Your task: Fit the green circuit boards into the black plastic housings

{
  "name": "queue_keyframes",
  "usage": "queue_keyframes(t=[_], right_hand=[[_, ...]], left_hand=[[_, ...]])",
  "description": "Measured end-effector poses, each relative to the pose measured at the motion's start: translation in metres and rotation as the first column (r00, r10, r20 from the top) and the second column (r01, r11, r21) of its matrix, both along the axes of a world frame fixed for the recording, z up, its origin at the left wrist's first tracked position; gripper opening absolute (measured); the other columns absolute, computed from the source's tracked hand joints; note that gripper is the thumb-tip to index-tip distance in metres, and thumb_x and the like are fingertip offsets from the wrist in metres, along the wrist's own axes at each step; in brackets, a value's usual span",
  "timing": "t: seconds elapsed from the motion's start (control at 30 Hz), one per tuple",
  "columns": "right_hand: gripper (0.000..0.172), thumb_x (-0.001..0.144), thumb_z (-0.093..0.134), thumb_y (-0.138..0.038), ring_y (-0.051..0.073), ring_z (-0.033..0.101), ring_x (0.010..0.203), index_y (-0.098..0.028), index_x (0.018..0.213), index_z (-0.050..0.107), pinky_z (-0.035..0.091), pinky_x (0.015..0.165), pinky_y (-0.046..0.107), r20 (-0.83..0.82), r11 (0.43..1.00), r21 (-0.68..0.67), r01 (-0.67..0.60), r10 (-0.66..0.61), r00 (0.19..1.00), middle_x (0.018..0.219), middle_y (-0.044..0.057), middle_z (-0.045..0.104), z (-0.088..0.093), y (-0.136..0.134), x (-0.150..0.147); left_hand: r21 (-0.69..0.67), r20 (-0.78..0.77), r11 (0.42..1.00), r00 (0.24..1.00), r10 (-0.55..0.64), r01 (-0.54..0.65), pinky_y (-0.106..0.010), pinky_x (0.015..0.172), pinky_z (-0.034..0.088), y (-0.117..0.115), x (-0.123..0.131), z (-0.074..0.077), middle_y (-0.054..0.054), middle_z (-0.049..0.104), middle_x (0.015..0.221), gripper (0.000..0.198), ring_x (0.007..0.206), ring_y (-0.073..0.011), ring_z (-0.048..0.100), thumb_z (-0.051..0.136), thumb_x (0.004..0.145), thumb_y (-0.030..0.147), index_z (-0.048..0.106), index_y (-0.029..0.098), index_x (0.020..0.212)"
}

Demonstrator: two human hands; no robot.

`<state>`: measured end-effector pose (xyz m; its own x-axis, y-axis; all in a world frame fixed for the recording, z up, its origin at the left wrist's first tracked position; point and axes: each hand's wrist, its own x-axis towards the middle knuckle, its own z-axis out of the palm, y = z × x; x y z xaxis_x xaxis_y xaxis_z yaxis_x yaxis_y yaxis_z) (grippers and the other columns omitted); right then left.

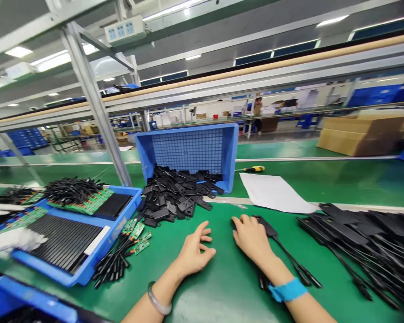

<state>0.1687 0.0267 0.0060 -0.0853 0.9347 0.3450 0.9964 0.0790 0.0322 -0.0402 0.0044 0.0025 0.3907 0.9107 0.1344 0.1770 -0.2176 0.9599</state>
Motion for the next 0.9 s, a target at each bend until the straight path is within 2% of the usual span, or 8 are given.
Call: queue_keyframes(t=[0.2, 0.27, 0.37, 0.47, 0.57, 0.67, 0.8, 0.9], right_hand=[[0.028, 0.083, 0.054, -0.015, 0.034, 0.051, 0.102, -0.021, 0.108, 0.066, 0.04, 0.081, 0.047, 0.057, 0.98, 0.192, -0.062, 0.052, 0.997, 0.115, 0.017, 0.059, -0.018, 0.001, 0.006], [0.027, 0.084, 0.052, -0.018, 0.032, 0.053, 0.099, -0.022, 0.107, 0.066, 0.041, 0.082, 0.046, 0.025, 0.962, 0.222, -0.158, 0.156, 0.987, 0.112, 0.015, 0.06, -0.02, -0.003, -0.008], [0.026, 0.085, 0.05, -0.02, 0.03, 0.055, 0.098, -0.022, 0.106, 0.066, 0.042, 0.083, 0.045, -0.055, 0.92, 0.239, -0.311, 0.333, 0.941, 0.109, 0.014, 0.061, -0.021, -0.014, -0.03], [0.027, 0.085, 0.048, -0.019, 0.03, 0.056, 0.099, -0.021, 0.105, 0.066, 0.044, 0.083, 0.045, -0.191, 0.886, 0.202, -0.417, 0.454, 0.87, 0.108, 0.013, 0.061, -0.015, -0.025, -0.045], [0.027, 0.085, 0.046, -0.02, 0.029, 0.057, 0.098, -0.021, 0.104, 0.066, 0.044, 0.083, 0.045, -0.437, 0.87, 0.086, -0.485, 0.471, 0.766, 0.107, 0.012, 0.062, -0.003, -0.035, -0.055], [0.025, 0.085, 0.048, -0.024, 0.027, 0.059, 0.094, -0.02, 0.099, 0.068, 0.045, 0.083, 0.042, -0.736, 0.797, -0.03, -0.604, 0.392, 0.553, 0.102, 0.011, 0.064, 0.006, -0.044, -0.065], [0.041, 0.08, 0.061, -0.046, 0.026, 0.06, 0.097, -0.017, 0.11, 0.063, 0.046, 0.085, 0.039, -0.992, 0.619, -0.107, -0.778, -0.01, 0.128, 0.106, 0.012, 0.065, 0.0, -0.051, -0.081], [0.071, 0.072, 0.071, -0.057, 0.025, 0.057, 0.109, -0.018, 0.126, 0.05, 0.044, 0.092, 0.037, -0.914, 0.592, -0.062, -0.803, -0.357, -0.193, 0.12, 0.014, 0.06, -0.009, -0.053, -0.088]], left_hand=[[0.363, -0.394, 0.915, 0.86, 0.324, -0.178, -0.037, 0.087, 0.047, 0.003, -0.051, 0.056, -0.012, 0.059, 0.12, 0.05, 0.103, -0.026, 0.057, 0.058, 0.076, 0.012, 0.052, 0.02, 0.125], [0.435, -0.601, 0.867, 0.638, 0.481, -0.244, -0.038, 0.092, 0.042, -0.005, -0.084, 0.075, -0.014, 0.061, 0.112, 0.038, 0.105, -0.028, 0.057, 0.055, 0.076, 0.007, 0.058, 0.017, 0.113], [0.433, -0.844, 0.796, 0.12, 0.523, -0.423, -0.035, 0.084, 0.044, -0.02, -0.134, 0.086, -0.016, 0.062, 0.105, 0.034, 0.101, -0.0271, 0.059, 0.042, 0.08, 0.001, 0.057, 0.013, 0.107], [0.405, -0.892, 0.768, -0.027, 0.452, -0.496, -0.037, 0.075, 0.046, -0.032, -0.169, 0.083, -0.018, 0.065, 0.094, 0.028, 0.091, -0.0303, 0.063, 0.04, 0.082, 0.004, 0.059, 0.009, 0.102], [0.436, -0.878, 0.758, -0.046, 0.476, -0.485, -0.037, 0.071, 0.046, -0.037, -0.181, 0.079, -0.016, 0.067, 0.09, 0.027, 0.088, -0.0308, 0.064, 0.04, 0.085, 0.009, 0.061, 0.013, 0.101], [0.536, -0.799, 0.728, 0.021, 0.601, -0.427, -0.033, 0.071, 0.044, -0.037, -0.168, 0.08, -0.011, 0.068, 0.092, 0.026, 0.087, -0.0266, 0.065, 0.039, 0.086, 0.013, 0.061, 0.017, 0.1], [0.544, -0.689, 0.758, 0.325, 0.648, -0.359, -0.029, 0.07, 0.042, -0.033, -0.125, 0.08, -0.006, 0.067, 0.088, 0.023, 0.079, -0.0207, 0.063, 0.042, 0.083, 0.012, 0.061, 0.019, 0.093], [0.436, -0.58, 0.835, 0.605, 0.546, -0.336, -0.025, 0.064, 0.042, -0.028, -0.09, 0.076, -0.004, 0.064, 0.073, 0.019, 0.069, -0.0171, 0.06, 0.043, 0.079, 0.011, 0.06, 0.018, 0.085]])
